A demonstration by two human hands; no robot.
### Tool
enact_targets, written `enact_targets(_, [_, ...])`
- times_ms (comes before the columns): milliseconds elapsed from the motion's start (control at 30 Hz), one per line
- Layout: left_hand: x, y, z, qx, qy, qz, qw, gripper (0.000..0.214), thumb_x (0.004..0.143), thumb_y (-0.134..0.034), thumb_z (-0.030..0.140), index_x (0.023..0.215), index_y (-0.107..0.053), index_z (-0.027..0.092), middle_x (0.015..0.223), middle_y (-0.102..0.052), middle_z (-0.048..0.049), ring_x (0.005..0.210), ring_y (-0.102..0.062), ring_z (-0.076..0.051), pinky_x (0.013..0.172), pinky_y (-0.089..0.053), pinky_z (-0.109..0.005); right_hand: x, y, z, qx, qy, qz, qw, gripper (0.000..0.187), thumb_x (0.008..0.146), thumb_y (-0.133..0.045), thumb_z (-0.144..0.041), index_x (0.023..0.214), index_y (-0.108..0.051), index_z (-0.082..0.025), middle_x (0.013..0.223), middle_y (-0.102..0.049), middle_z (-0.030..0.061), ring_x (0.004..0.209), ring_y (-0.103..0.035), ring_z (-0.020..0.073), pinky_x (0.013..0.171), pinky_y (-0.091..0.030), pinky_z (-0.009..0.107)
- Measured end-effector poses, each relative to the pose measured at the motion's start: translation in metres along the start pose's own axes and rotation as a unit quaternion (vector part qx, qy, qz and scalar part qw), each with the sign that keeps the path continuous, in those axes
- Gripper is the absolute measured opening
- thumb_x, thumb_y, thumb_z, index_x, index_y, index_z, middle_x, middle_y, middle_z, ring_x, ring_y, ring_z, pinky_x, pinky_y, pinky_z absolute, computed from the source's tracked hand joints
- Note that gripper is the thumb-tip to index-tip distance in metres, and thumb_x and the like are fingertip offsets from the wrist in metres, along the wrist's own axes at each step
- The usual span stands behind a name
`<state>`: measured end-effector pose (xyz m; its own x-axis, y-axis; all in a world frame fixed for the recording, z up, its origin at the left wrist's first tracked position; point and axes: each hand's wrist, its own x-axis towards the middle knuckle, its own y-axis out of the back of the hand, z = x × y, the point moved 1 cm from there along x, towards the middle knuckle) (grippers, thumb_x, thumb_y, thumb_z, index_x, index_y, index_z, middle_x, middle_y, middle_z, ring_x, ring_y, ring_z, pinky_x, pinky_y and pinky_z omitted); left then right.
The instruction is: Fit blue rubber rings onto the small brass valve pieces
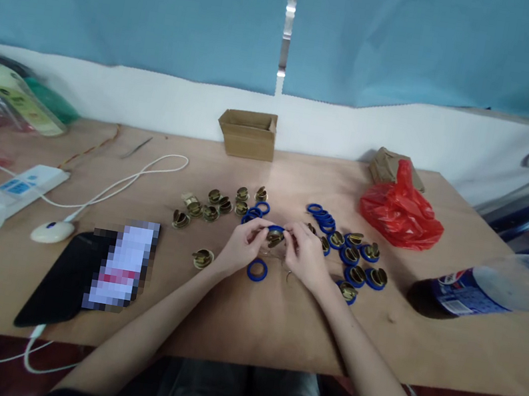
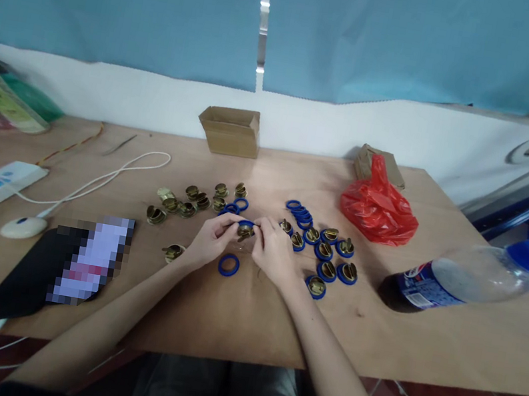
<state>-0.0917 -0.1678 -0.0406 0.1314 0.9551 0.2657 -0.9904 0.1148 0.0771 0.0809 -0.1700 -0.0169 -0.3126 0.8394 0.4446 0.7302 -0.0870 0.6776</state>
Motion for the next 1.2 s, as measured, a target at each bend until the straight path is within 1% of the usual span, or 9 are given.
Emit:
enact_targets(133, [0.001,0.000,-0.006,-0.021,0.024,0.009,0.999,0.028,0.091,-0.060,0.041,0.103,-0.069,0.016,0.103,-0.073,-0.0088,0.097,-0.068,-0.022,0.089,-0.058,-0.036,0.002,0.001,-0.001,0.041,-0.045,0.015,0.998,0.014,0.099,-0.048,-0.026,0.095,-0.061,-0.021,0.089,-0.069,0.0075,0.073,-0.063,0.0204,0.067,-0.049,0.032])
enact_targets(233, [0.000,-0.001,-0.011,-0.086,0.055,0.024,0.994,0.032,0.089,-0.063,0.044,0.105,-0.067,0.017,0.106,-0.073,-0.0087,0.102,-0.069,-0.023,0.091,-0.059,-0.041,0.005,0.002,-0.003,0.093,-0.078,0.010,0.993,0.012,0.098,-0.050,-0.028,0.095,-0.060,-0.021,0.081,-0.067,0.0048,0.066,-0.062,0.0185,0.059,-0.049,0.030])
enact_targets(300, [-0.001,-0.002,-0.014,-0.127,0.081,0.023,0.988,0.035,0.087,-0.066,0.046,0.107,-0.066,0.017,0.109,-0.072,-0.0088,0.103,-0.069,-0.024,0.091,-0.061,-0.044,0.006,0.003,-0.004,0.105,-0.082,0.003,0.991,0.010,0.096,-0.049,-0.026,0.094,-0.058,-0.021,0.079,-0.066,0.0042,0.066,-0.062,0.0181,0.058,-0.049,0.029])
enact_targets(400, [-0.002,-0.003,-0.015,-0.157,0.111,0.014,0.981,0.037,0.086,-0.069,0.047,0.107,-0.065,0.017,0.112,-0.072,-0.0098,0.102,-0.071,-0.025,0.093,-0.060,-0.048,0.005,0.003,-0.005,0.105,-0.082,0.003,0.991,0.006,0.092,-0.051,-0.022,0.096,-0.056,-0.020,0.087,-0.063,0.0057,0.070,-0.062,0.0179,0.059,-0.049,0.029])
enact_targets(467, [-0.002,-0.003,-0.016,-0.173,0.127,0.017,0.977,0.039,0.084,-0.072,0.047,0.107,-0.064,0.016,0.112,-0.073,-0.0107,0.100,-0.072,-0.025,0.096,-0.059,-0.050,0.004,0.002,-0.004,0.099,-0.084,0.003,0.992,0.009,0.089,-0.053,-0.020,0.098,-0.054,-0.020,0.090,-0.062,0.0060,0.069,-0.061,0.0172,0.059,-0.049,0.029])
enact_targets(533, [-0.001,-0.003,-0.016,-0.188,0.137,0.018,0.972,0.042,0.082,-0.073,0.047,0.108,-0.063,0.016,0.112,-0.073,-0.0116,0.101,-0.073,-0.026,0.098,-0.058,-0.052,0.003,0.001,-0.003,0.087,-0.093,-0.006,0.992,0.010,0.088,-0.054,-0.021,0.097,-0.053,-0.020,0.085,-0.061,0.0042,0.063,-0.058,0.0162,0.058,-0.047,0.029])
enact_targets(667, [0.000,-0.001,-0.017,-0.202,0.136,0.013,0.970,0.044,0.084,-0.072,0.047,0.113,-0.062,0.015,0.117,-0.072,-0.0140,0.107,-0.072,-0.030,0.101,-0.055,-0.055,0.002,-0.003,0.001,0.091,-0.114,-0.046,0.988,0.007,0.093,-0.051,-0.027,0.088,-0.050,-0.021,0.070,-0.060,0.0007,0.060,-0.057,0.0167,0.058,-0.043,0.029])
enact_targets(933, [-0.002,-0.003,-0.010,-0.210,0.133,-0.043,0.968,0.052,0.085,-0.073,0.041,0.127,-0.055,0.017,0.135,-0.064,-0.0177,0.120,-0.066,-0.032,0.106,-0.053,-0.052,0.003,-0.001,0.003,0.151,-0.161,-0.052,0.974,0.012,0.093,-0.049,-0.030,0.084,-0.051,-0.022,0.063,-0.061,-0.0010,0.059,-0.058,0.0168,0.057,-0.042,0.027])
enact_targets(1200, [0.001,-0.001,-0.007,-0.155,0.117,-0.036,0.980,0.048,0.085,-0.071,0.041,0.125,-0.057,0.019,0.128,-0.069,-0.0137,0.105,-0.073,-0.030,0.087,-0.064,-0.044,0.005,-0.002,0.007,0.184,-0.170,-0.048,0.967,0.019,0.094,-0.047,-0.036,0.081,-0.050,-0.023,0.059,-0.057,-0.0017,0.054,-0.054,0.0168,0.054,-0.041,0.027])
